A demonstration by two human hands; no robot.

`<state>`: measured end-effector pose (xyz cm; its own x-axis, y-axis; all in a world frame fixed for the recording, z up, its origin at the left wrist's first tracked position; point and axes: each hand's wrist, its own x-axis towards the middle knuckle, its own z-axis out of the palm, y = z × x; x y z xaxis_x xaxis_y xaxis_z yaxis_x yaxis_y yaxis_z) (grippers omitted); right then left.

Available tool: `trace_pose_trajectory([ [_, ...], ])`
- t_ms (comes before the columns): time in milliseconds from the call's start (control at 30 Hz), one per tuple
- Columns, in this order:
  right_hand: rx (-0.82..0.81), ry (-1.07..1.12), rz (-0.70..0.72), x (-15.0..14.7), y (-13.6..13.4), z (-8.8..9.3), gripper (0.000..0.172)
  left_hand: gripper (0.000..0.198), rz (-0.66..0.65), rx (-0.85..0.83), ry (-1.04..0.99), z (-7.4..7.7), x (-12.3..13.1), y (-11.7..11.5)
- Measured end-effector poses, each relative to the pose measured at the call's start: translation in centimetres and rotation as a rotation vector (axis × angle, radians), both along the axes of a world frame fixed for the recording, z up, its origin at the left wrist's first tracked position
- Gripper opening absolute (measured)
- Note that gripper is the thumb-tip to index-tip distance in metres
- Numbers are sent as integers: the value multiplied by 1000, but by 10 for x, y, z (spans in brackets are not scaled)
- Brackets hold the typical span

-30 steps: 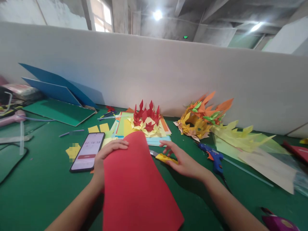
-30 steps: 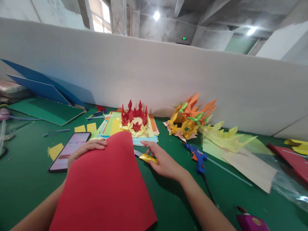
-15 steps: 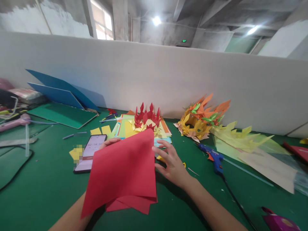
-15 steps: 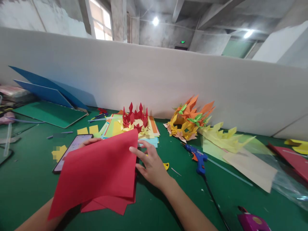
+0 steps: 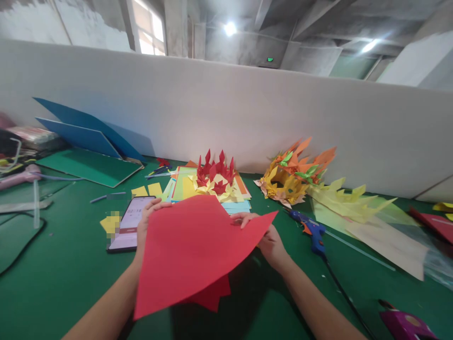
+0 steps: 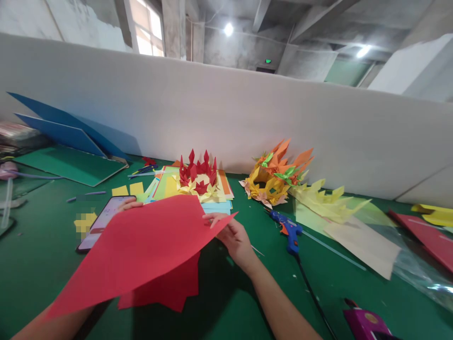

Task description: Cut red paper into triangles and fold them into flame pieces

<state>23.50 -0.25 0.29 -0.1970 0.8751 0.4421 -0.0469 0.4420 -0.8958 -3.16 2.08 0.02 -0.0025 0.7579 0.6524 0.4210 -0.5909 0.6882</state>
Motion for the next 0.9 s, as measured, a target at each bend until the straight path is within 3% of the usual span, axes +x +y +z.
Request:
trace_pose_trajectory([
  [67, -77, 92, -9, 0, 1, 0, 24, 15, 51, -117, -244, 6, 3, -3],
  [200, -192, 151, 1, 0, 4, 1, 30, 15, 5, -409, -695, 28, 17, -13],
  [300, -264, 173, 11, 2, 6, -1, 31, 45, -19, -626, -995, 45, 29, -19],
  [400, -268, 175, -35, 4, 9, -5, 31, 50, -55, -712, -1164, 55, 33, -19],
  [500, -259, 120, -111, 4, 10, -5, 33, 59, -37, -744, -1140, 55, 31, -17],
  [633, -258, 25, -233, 1, 11, -2, 33, 88, -64, -858, -821, 44, 24, -12],
  [800, -190, -158, -414, -1, 13, -4, 27, 56, -195, -882, -631, 32, 19, -9],
  [900, -128, -240, -497, 2, 15, -4, 24, 40, -287, -1019, -584, 32, 18, -11],
])
